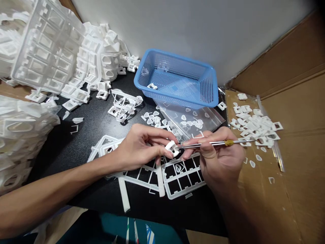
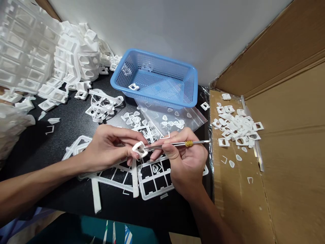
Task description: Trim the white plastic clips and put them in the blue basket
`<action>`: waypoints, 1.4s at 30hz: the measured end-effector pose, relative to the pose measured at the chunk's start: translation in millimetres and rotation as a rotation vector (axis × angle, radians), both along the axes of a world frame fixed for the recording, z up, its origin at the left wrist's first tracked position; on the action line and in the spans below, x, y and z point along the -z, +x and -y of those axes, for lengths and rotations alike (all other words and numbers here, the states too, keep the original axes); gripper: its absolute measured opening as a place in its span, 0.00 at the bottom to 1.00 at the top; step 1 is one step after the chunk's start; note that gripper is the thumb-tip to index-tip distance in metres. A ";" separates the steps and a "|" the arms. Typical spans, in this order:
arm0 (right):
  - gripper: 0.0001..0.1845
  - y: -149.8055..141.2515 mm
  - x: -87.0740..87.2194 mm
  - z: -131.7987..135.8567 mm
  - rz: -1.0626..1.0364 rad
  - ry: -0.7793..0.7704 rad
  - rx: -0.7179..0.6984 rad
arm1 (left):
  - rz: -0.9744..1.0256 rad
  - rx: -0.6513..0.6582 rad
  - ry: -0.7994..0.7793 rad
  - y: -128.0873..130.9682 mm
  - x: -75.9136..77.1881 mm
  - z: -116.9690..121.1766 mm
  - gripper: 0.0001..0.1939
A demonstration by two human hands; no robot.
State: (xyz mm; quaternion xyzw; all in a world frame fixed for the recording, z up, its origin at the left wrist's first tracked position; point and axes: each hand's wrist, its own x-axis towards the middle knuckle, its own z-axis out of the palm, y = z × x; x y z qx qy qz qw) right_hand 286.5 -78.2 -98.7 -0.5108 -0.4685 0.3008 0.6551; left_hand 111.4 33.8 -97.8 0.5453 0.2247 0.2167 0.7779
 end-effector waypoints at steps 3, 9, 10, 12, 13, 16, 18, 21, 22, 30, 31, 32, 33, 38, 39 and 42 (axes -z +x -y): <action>0.06 0.7 2.1 -0.8 -0.082 -0.002 -0.059 | 0.005 -0.001 -0.012 -0.2 0.1 0.4 0.12; 0.06 0.5 1.1 -2.1 -0.013 0.070 0.028 | -0.002 0.002 -0.012 -0.2 0.5 -0.5 0.12; 0.06 0.2 0.5 -2.1 0.005 0.081 0.045 | -0.004 -0.001 -0.009 -0.3 0.9 -0.7 0.12; 0.06 -0.5 -0.7 -1.6 0.027 0.095 0.054 | -0.016 -0.009 0.005 -0.5 1.4 -0.9 0.12; 0.06 -0.9 -1.2 -1.2 0.033 0.101 0.054 | -0.023 -0.012 0.016 -0.7 1.4 -0.9 0.12; 0.05 -1.8 -1.7 0.9 0.051 0.089 0.058 | -0.034 -0.021 0.054 -1.1 0.3 -0.6 0.13; 0.05 -1.8 -1.2 2.1 0.073 0.079 0.058 | -0.035 -0.029 0.065 -1.3 -0.8 -0.4 0.13; 0.06 -1.6 -0.6 2.6 0.106 0.104 0.060 | -0.043 -0.044 0.077 -1.7 -1.7 -0.2 0.13; 0.06 -1.6 -0.5 2.4 0.111 0.115 0.059 | -0.045 -0.047 0.083 -1.8 -1.6 -0.2 0.12; 0.05 -5.5 -0.1 2.1 0.189 0.115 0.129 | -0.060 -0.058 0.142 -2.1 1.1 -0.2 0.13; 0.05 -6.1 0.2 2.5 0.181 0.114 0.129 | -0.065 -0.053 0.147 -2.2 1.1 -0.2 0.13; 0.05 -6.7 0.4 2.8 0.164 0.111 0.124 | -0.068 -0.049 0.149 -2.3 1.1 -0.2 0.13; 0.05 -7.1 0.4 3.1 0.142 0.105 0.119 | -0.070 -0.046 0.150 -2.4 0.9 -0.2 0.13; 0.06 -7.4 -2.0 3.3 0.011 0.040 0.074 | -0.074 -0.044 0.140 -1.5 -0.1 -0.1 0.11; 0.06 -7.1 -2.4 3.2 -0.020 0.026 0.055 | -0.073 -0.046 0.132 -1.2 -0.3 -0.1 0.11; 0.06 -6.0 -1.9 2.3 -0.064 0.019 0.039 | -0.056 -0.054 0.112 -0.4 -0.7 -0.1 0.11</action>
